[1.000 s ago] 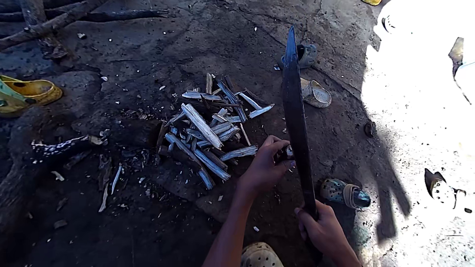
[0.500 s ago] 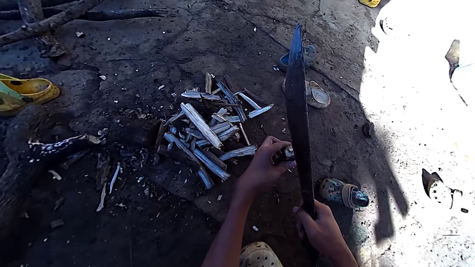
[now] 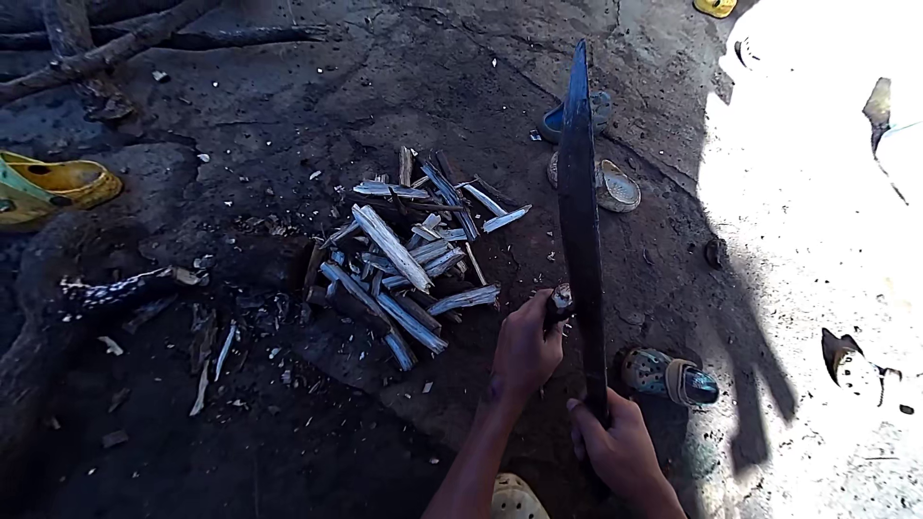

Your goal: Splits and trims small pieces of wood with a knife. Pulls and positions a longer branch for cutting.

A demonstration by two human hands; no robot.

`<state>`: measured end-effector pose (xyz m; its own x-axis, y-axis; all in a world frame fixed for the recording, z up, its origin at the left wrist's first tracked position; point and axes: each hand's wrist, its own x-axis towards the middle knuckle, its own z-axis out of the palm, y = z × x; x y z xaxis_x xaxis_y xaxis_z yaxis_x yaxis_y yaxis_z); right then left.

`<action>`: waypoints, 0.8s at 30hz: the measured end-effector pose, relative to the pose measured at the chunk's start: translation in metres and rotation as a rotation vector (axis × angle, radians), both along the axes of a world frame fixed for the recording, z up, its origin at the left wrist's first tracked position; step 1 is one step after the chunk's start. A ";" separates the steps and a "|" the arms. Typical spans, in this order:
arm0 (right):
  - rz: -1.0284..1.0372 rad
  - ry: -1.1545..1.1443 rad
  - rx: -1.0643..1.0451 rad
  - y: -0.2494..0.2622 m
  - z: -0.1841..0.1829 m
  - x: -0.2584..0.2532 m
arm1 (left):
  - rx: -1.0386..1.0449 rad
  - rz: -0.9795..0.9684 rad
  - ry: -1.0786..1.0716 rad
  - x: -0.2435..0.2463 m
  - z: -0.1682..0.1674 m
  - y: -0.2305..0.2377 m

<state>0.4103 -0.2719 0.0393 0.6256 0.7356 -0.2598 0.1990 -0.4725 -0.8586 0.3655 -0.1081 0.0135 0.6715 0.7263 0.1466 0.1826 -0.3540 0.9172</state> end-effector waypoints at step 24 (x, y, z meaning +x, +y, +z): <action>-0.105 0.017 -0.171 -0.004 0.008 0.001 | 0.054 0.061 -0.092 0.025 -0.016 -0.022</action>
<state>0.4117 -0.2757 0.0476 0.6913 0.6106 -0.3865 0.1271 -0.6293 -0.7667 0.3903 -0.1306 -0.0030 0.6085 0.7545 0.2457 0.1215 -0.3946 0.9108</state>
